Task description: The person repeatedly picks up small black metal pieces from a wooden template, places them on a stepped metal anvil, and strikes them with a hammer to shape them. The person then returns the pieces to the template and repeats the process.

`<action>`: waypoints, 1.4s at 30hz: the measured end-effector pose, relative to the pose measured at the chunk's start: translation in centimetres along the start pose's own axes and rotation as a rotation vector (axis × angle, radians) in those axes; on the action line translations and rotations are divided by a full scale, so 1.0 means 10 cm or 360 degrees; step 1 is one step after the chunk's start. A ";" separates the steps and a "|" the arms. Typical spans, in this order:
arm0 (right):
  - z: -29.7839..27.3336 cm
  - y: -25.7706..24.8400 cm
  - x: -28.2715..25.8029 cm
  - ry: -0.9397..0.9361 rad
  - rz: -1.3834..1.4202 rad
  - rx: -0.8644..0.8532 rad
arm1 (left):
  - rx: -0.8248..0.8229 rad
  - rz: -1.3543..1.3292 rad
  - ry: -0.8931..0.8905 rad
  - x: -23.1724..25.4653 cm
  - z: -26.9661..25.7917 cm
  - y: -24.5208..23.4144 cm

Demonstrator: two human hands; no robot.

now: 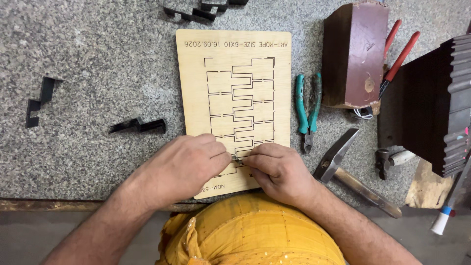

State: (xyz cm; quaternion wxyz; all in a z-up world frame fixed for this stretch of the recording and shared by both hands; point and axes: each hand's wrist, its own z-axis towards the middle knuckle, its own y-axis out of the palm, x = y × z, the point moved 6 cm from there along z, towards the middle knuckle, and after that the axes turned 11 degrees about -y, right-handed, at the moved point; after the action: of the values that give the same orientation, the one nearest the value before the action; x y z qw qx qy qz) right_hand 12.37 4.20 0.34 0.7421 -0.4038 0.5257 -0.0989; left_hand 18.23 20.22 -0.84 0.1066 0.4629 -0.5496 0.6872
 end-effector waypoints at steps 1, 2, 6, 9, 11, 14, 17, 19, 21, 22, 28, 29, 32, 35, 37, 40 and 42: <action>0.00 0.00 0.01 0.0014 0.0009 -0.0001 | 0.0016 0.0005 -0.0006 0.01 -0.02 -0.01; 0.00 0.00 0.01 0.0027 0.0020 -0.0003 | 0.0057 -0.0006 -0.0010 0.01 -0.04 -0.03; -0.01 0.03 0.03 0.0093 -0.0010 -0.0008 | 0.0257 -0.0138 -0.0059 0.01 -0.14 -0.13; -0.01 0.01 0.02 0.0057 0.0001 0.0008 | 0.0377 -0.0215 -0.0090 0.00 -0.17 -0.18; -0.01 0.01 0.02 0.0062 -0.0001 0.0001 | 0.0408 -0.0231 -0.0101 0.00 -0.18 -0.17; 0.00 0.01 0.02 0.0077 0.0003 -0.0001 | 0.0427 -0.0212 -0.0077 -0.01 -0.18 -0.15; 0.02 0.01 0.02 0.0083 0.0012 -0.0010 | 0.0465 -0.0159 -0.0031 -0.03 -0.18 -0.15; 0.02 0.01 0.02 0.0089 0.0013 -0.0021 | 0.0480 -0.0138 -0.0021 -0.03 -0.18 -0.16; 0.02 0.01 0.03 0.0097 0.0015 -0.0036 | 0.0473 -0.0112 -0.0011 -0.03 -0.17 -0.16; 0.02 0.01 0.03 0.0093 0.0019 -0.0033 | 0.0470 -0.0098 -0.0009 -0.03 -0.18 -0.15; 0.00 0.02 0.04 0.0058 0.0012 0.0039 | 0.0521 -0.0127 -0.0010 -0.05 -0.27 -0.11; 0.00 0.01 0.02 0.0025 0.0010 0.0084 | 0.0552 -0.0147 -0.0032 -0.05 -0.31 -0.10; -0.04 -0.04 -0.03 -0.0030 0.0069 0.0193 | 0.0648 -0.0222 -0.0103 0.06 -0.42 -0.02; -0.09 -0.15 -0.08 -0.0035 0.0032 0.0324 | 0.0740 -0.0408 -0.0262 0.22 -0.50 0.09; -0.16 -0.19 -0.17 -0.0018 -0.0049 0.0424 | 0.0741 -0.0683 -0.0417 0.35 -0.51 0.24; -0.22 -0.27 -0.29 -0.0061 -0.0242 0.0570 | 0.0630 -0.1213 -0.0693 0.44 -0.32 0.48; -0.29 -0.33 -0.36 -0.0093 -0.0370 0.0624 | 0.0550 -0.1832 -0.0763 0.49 -0.16 0.65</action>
State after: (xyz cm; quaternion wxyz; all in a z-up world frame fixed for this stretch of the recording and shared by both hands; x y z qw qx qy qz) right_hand 9.22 2.70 4.83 0.8050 -0.3123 0.4247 -0.2722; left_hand 10.40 17.40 -1.40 0.2563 0.8347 -0.1036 0.4763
